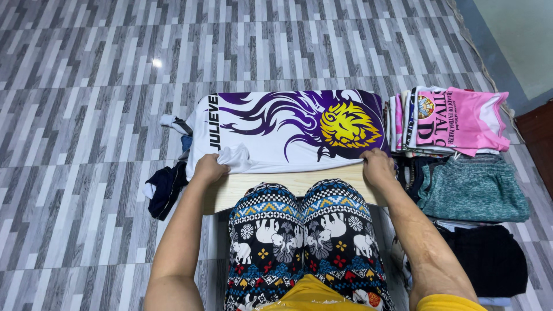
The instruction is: The person folds a white t-shirt with a purple and yellow graphic on a low wooden folding board, then places it on a nearby stack. The person then folds a pair of dark shorts on the same board and adds them to the stack.
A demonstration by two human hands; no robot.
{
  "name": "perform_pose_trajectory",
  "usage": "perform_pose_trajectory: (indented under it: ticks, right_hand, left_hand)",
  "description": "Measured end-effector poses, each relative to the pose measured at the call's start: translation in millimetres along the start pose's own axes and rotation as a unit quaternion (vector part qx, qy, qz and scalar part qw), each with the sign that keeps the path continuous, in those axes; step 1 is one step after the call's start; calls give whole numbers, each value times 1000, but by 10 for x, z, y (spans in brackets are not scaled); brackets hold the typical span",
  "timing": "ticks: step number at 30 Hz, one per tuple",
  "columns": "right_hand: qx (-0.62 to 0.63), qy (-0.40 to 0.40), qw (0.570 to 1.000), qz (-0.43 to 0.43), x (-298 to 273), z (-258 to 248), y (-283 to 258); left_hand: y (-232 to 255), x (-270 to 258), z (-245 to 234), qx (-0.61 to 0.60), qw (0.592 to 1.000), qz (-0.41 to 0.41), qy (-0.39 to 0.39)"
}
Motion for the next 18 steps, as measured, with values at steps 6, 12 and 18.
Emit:
perform_pose_trajectory:
  ticks: [6,12,18]
  right_hand:
    - [30,8,999,24,-105,-162,55]
    - [-23,-38,999,23,-266,-201,157]
    - [-33,-217,972,82,-419,-279,250]
  left_hand:
    - [80,-211,-146,-78,994,67,-27]
    - [-27,-356,-88,-117,984,60,-123]
    - [-72,-527,-59,1,978,46,-201]
Point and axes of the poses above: each hand's wrist, its own x-axis towards the middle knuckle, its own z-axis out of the palm, y = z × x, the point moved 3 cm from there along x, towards the middle knuckle, and after that the axes turned 10 degrees about -z, right-handed, at the moved point
